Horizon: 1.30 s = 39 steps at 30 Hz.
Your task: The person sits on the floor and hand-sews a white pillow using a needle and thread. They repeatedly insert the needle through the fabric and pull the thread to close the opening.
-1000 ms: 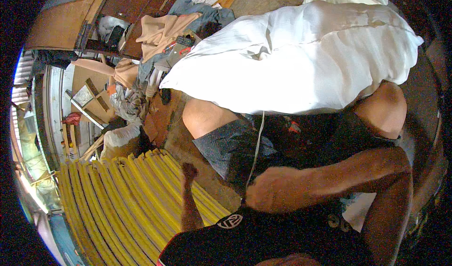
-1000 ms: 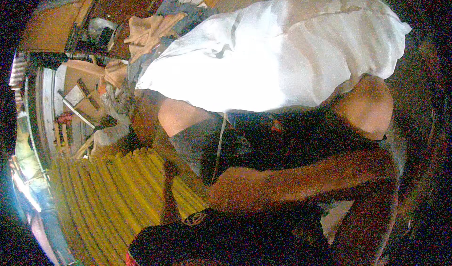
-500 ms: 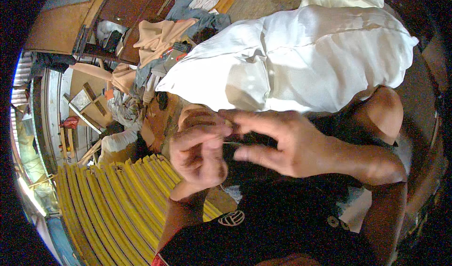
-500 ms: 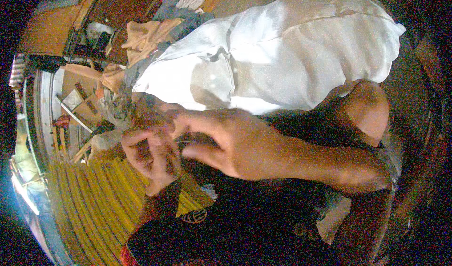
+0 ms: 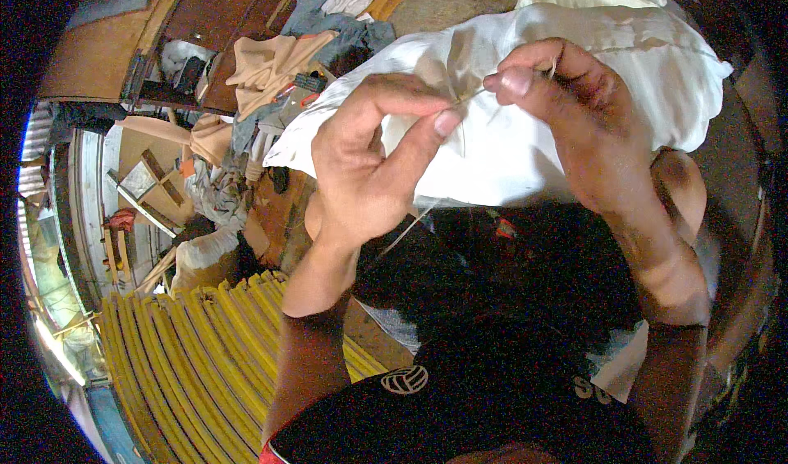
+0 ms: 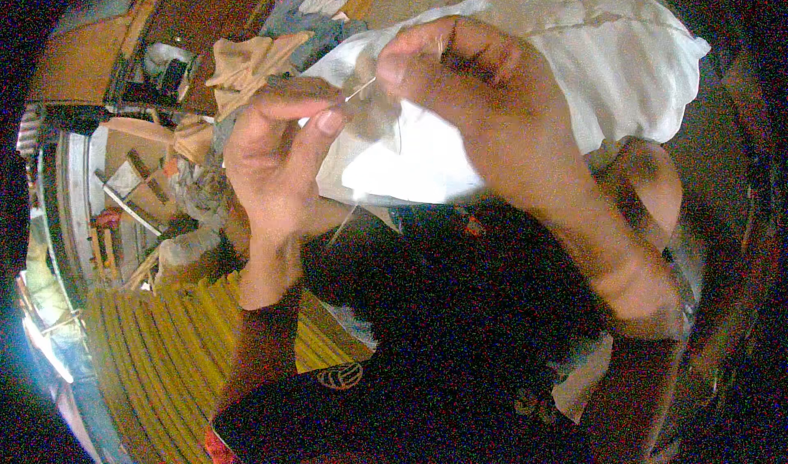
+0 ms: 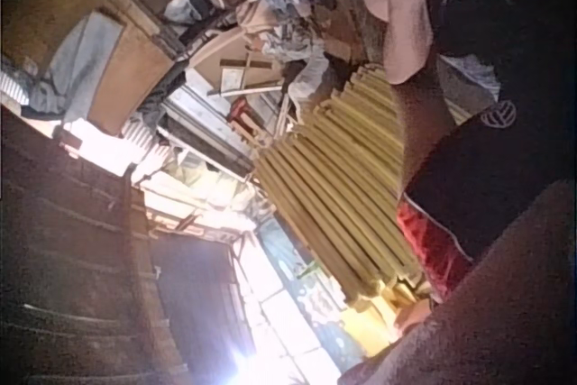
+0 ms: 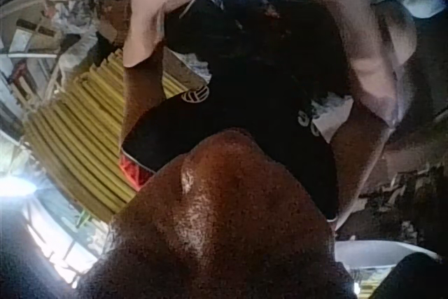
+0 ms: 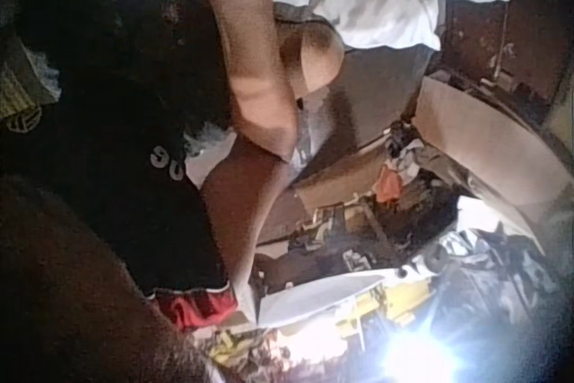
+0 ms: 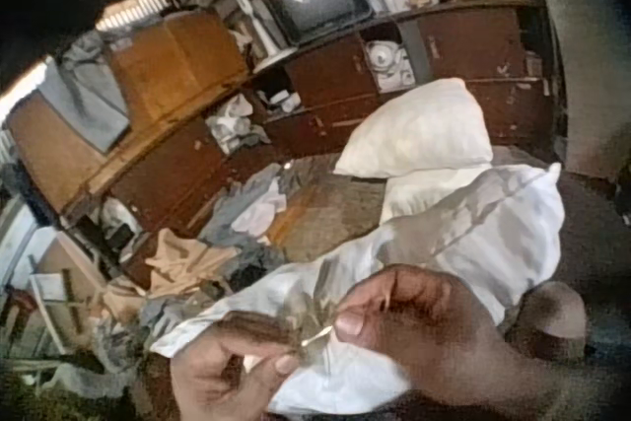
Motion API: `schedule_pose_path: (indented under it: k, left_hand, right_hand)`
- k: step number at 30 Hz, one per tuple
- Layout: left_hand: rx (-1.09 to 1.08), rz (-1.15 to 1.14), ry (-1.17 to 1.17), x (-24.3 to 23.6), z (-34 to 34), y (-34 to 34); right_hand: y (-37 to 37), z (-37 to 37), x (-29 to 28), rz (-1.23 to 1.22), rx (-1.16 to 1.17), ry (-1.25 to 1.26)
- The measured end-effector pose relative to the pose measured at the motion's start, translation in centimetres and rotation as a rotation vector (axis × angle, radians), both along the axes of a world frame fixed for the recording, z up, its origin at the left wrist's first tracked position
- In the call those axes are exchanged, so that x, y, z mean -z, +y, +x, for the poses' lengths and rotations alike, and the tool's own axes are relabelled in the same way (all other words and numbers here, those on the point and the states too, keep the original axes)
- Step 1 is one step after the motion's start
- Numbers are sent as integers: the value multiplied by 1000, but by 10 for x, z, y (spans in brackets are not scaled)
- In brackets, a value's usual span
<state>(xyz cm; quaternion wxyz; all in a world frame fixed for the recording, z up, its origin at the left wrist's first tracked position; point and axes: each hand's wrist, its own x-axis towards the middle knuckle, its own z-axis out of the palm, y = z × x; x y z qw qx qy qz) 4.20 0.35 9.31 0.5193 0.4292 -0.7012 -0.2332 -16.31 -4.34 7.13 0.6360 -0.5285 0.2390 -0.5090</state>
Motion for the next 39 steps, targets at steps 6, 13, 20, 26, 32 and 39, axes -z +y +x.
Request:
schedule_pose_path:
  k: [6, 13, 20, 26, 32, 39]
  left_hand:
    - [-20, 3, -92, 4, 13, -37]
    - [-160, 80, -654, 37, 38, -49]
    - [-264, 116, -612, 38, 40, -35]
    - [-253, 42, -574, 35, 36, -29]
    - [-251, -6, -610, 32, 39, -31]
    - [-231, -55, -637, 33, 41, -35]
  right_hand:
    - [-28, -10, 10, 108, -49, -309]
    - [-48, 0, 29, 111, 43, -31]
    - [-39, 29, 51, -42, 95, 172]
    - [-33, 34, 56, -82, 171, 254]
    - [-28, 43, 54, -60, 154, 233]
    - [-29, 39, 60, -153, 118, 324]
